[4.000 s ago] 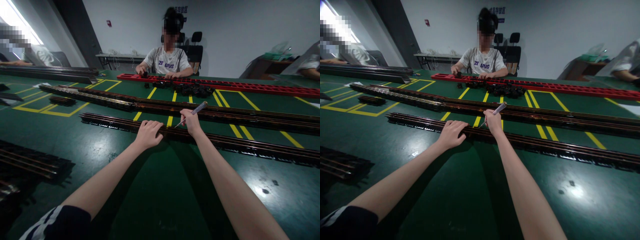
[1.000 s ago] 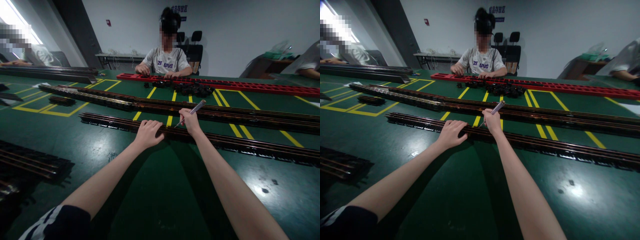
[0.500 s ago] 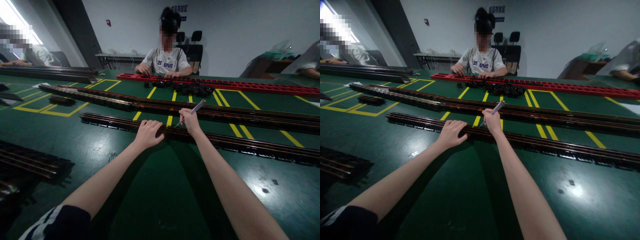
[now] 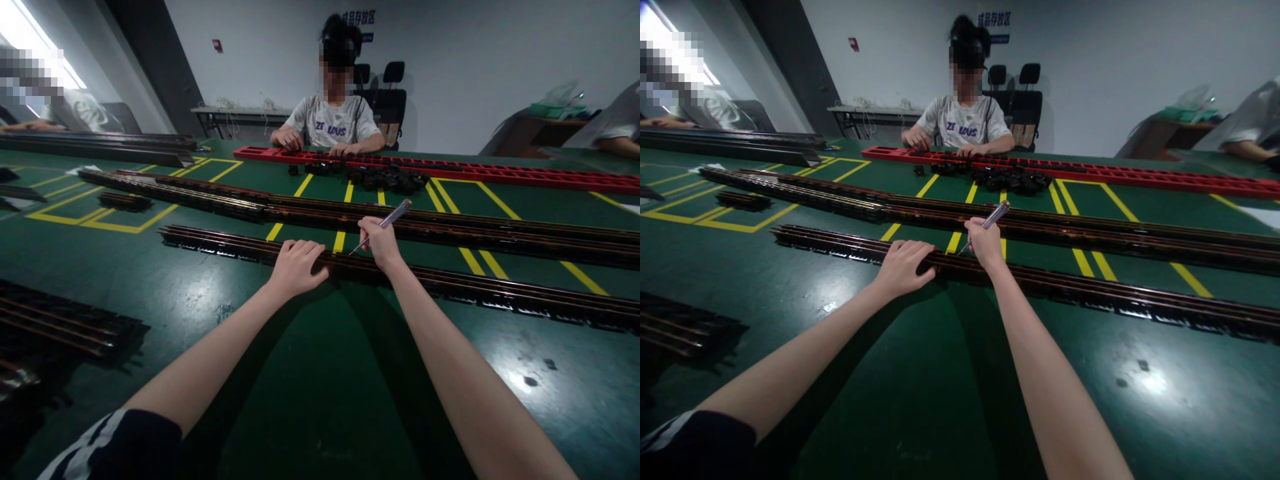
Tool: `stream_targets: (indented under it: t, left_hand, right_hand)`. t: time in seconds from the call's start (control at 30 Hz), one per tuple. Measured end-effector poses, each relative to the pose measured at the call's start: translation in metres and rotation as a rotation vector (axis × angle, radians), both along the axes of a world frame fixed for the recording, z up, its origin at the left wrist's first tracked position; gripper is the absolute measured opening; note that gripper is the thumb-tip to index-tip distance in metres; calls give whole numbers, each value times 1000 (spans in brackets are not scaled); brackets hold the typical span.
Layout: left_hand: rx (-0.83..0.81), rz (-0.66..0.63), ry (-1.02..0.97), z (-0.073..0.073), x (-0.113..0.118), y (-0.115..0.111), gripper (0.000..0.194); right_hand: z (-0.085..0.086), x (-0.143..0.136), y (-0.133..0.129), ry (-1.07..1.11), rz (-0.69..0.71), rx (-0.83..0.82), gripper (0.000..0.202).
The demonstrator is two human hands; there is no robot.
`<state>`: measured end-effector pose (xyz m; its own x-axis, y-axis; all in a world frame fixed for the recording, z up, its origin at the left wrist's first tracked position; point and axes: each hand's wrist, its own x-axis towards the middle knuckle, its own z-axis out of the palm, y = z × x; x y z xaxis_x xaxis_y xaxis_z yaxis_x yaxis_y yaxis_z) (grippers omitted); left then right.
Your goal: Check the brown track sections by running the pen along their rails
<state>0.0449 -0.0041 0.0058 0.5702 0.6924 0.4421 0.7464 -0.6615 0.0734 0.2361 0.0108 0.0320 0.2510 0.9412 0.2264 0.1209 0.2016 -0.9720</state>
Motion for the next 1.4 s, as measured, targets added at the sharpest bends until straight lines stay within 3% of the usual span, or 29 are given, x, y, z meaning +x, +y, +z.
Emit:
stream_targets:
  t: [1.4]
  left_hand:
    - [0, -6, 2, 0, -1, 1, 39]
  right_hand:
    - [1, 0, -1, -5, 3, -7, 34]
